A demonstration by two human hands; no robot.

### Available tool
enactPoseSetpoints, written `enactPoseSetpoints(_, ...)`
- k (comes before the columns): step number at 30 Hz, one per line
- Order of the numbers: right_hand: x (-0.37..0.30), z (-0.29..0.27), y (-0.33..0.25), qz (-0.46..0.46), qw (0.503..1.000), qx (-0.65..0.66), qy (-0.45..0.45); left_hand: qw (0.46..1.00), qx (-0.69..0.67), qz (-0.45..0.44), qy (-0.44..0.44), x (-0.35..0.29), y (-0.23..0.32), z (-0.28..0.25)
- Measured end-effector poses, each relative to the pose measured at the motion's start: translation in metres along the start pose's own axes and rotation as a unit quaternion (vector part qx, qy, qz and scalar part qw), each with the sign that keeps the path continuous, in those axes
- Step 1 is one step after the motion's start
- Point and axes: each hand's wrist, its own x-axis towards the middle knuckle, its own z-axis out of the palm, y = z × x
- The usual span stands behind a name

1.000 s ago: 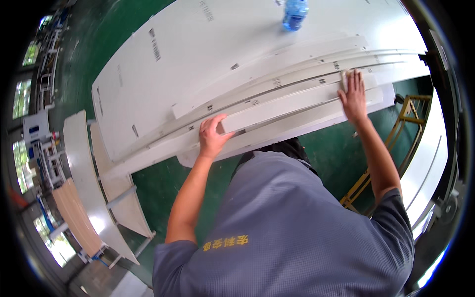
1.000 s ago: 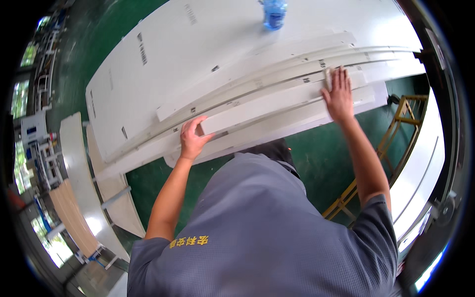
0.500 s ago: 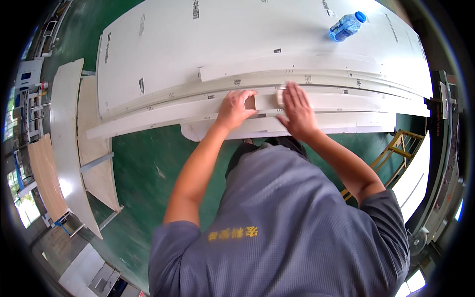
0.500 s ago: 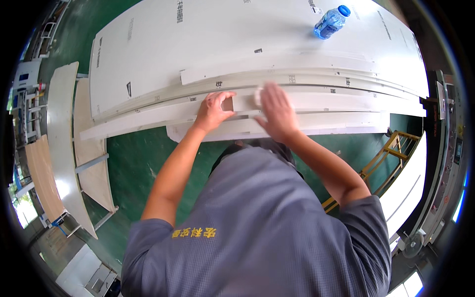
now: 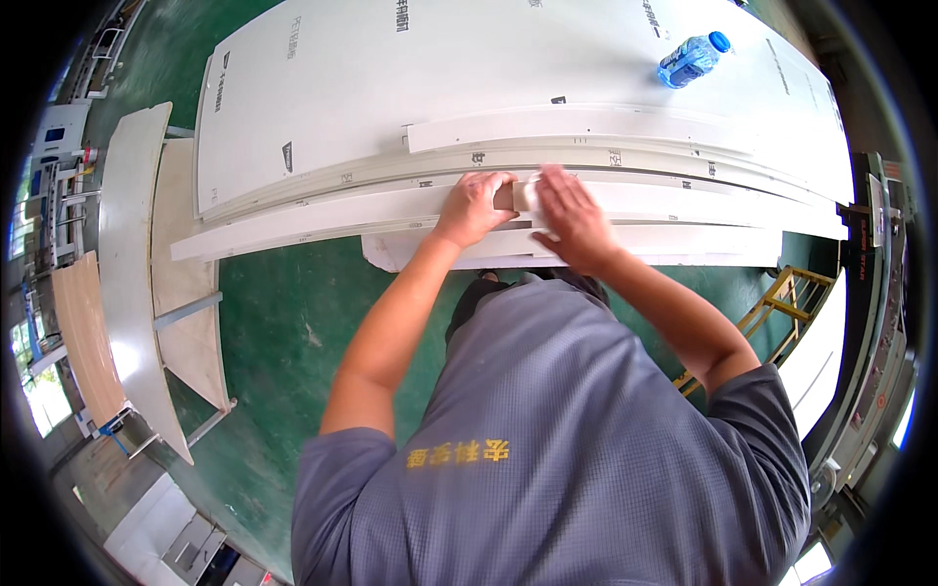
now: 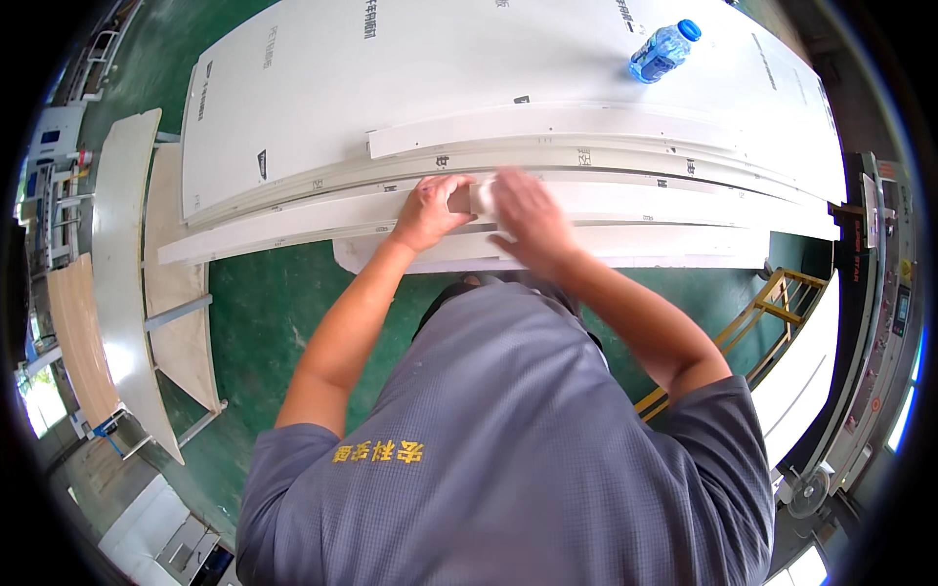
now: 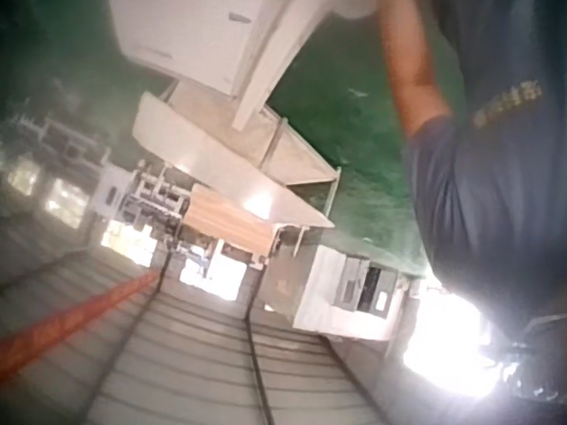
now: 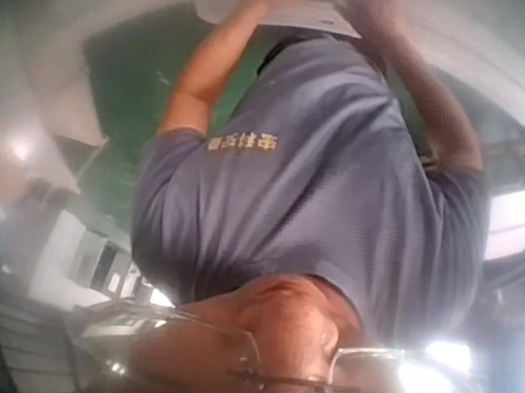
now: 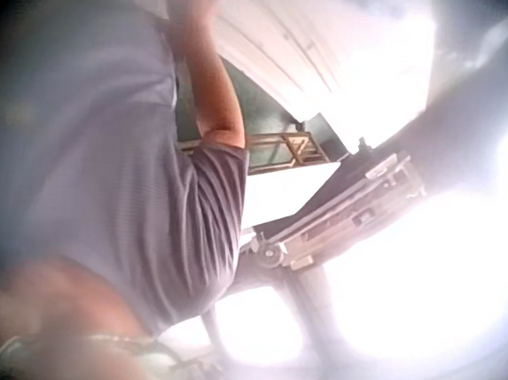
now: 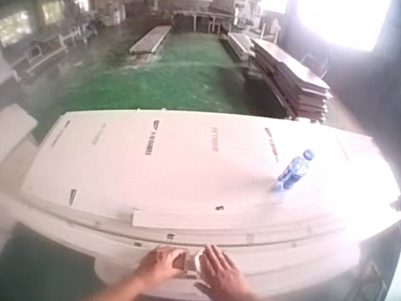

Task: The person wipes the surfaces of several white panels with a cloth. They handle the panels one at a time, wiping each side and edge before stacking them on a nearby table.

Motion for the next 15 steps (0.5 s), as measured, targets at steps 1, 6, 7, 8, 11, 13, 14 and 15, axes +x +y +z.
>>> enactPoseSetpoints(1,-0.006,-0.008,0.011,0.049,0.998,-0.038,0.002,1.0,-0.009,0.012,0.002,0.002,0.004,-0.002)
enactPoseSetpoints(6,0.023,0.017,-0.02,0.009,0.999,-0.017,0.034,0.997,0.018,-0.052,-0.049,0.009,0.0,0.002)
enactPoseSetpoints(7,0.023,0.015,-0.019,-0.008,0.998,-0.047,0.028,0.999,-0.006,-0.034,-0.033,0.009,0.006,0.001)
enactPoseSetpoints(8,0.016,0.008,-0.008,-0.024,0.999,-0.008,0.04,1.0,0.005,-0.01,0.009,0.005,0.005,0.002)
enactPoseSetpoints(11,-0.037,0.002,0.059,0.07,0.995,-0.071,0.028,1.0,0.002,-0.015,-0.027,0.002,0.009,-0.01)
enactPoseSetpoints(13,-0.088,-0.005,0.126,0.143,0.986,-0.055,0.062,0.998,0.005,-0.047,-0.048,0.001,0.006,-0.009)
enactPoseSetpoints(14,-0.122,-0.009,0.166,0.159,0.981,-0.085,0.075,0.995,0.019,-0.062,-0.08,0.006,0.008,-0.01)
enactPoseSetpoints(15,-0.155,-0.016,0.204,0.174,0.974,-0.113,0.088,0.99,0.035,-0.077,-0.111,0.012,0.011,-0.013)
